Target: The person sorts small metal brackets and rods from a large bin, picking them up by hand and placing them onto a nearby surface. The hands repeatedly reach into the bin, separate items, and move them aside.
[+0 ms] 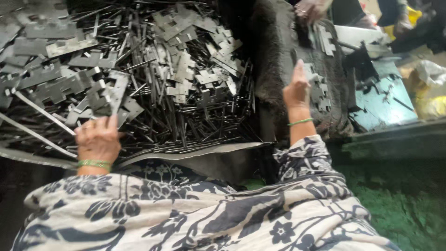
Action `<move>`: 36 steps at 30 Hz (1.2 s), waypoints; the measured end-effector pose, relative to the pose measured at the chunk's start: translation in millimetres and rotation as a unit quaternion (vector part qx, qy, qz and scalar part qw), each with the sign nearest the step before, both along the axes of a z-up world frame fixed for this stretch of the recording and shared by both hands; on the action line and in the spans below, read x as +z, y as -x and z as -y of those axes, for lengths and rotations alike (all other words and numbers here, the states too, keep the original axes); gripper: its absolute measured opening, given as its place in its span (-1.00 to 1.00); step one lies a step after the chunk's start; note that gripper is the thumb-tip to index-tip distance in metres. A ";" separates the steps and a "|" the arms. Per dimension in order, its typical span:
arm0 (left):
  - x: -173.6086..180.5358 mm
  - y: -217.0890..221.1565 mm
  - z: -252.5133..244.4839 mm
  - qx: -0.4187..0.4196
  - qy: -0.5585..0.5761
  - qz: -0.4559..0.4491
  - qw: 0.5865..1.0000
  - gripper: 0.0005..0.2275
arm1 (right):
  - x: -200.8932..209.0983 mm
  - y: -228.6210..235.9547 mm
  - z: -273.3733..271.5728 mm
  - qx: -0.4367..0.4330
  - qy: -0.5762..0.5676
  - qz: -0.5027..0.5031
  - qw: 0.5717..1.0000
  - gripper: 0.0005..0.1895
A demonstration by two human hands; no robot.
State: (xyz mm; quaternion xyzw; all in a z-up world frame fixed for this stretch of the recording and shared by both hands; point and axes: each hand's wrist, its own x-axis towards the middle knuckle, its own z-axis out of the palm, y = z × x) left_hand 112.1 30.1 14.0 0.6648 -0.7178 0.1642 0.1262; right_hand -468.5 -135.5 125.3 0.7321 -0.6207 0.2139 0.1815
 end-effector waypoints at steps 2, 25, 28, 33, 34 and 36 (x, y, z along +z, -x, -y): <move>8.1 5.6 1.8 -0.024 0.018 -0.011 0.999 -0.75 | -12.3 13.9 8.7 -0.014 -0.036 -0.037 0.999 -0.26; 88.0 -7.1 12.3 -0.213 0.165 -0.960 0.081 -0.81 | -13.6 -182.8 -34.6 0.319 -0.313 0.527 0.723 -0.64; 92.0 -3.1 18.5 -0.200 0.074 -0.964 0.159 -0.70 | 16.6 -179.7 -58.1 0.270 -0.311 0.751 0.516 -0.58; 58.4 57.6 52.5 -0.033 -0.152 -0.629 0.762 -0.56 | 50.7 -183.1 -81.8 0.198 -0.328 0.867 0.319 -0.36; 44.3 70.0 51.4 -0.008 -0.122 -0.437 0.891 -0.55 | 51.9 -183.2 -86.5 0.204 -0.334 0.872 0.295 -0.35; 18.1 86.9 48.5 0.029 -0.198 -0.274 0.941 -0.57 | 50.1 -184.1 -91.2 0.218 -0.345 0.879 0.247 -0.31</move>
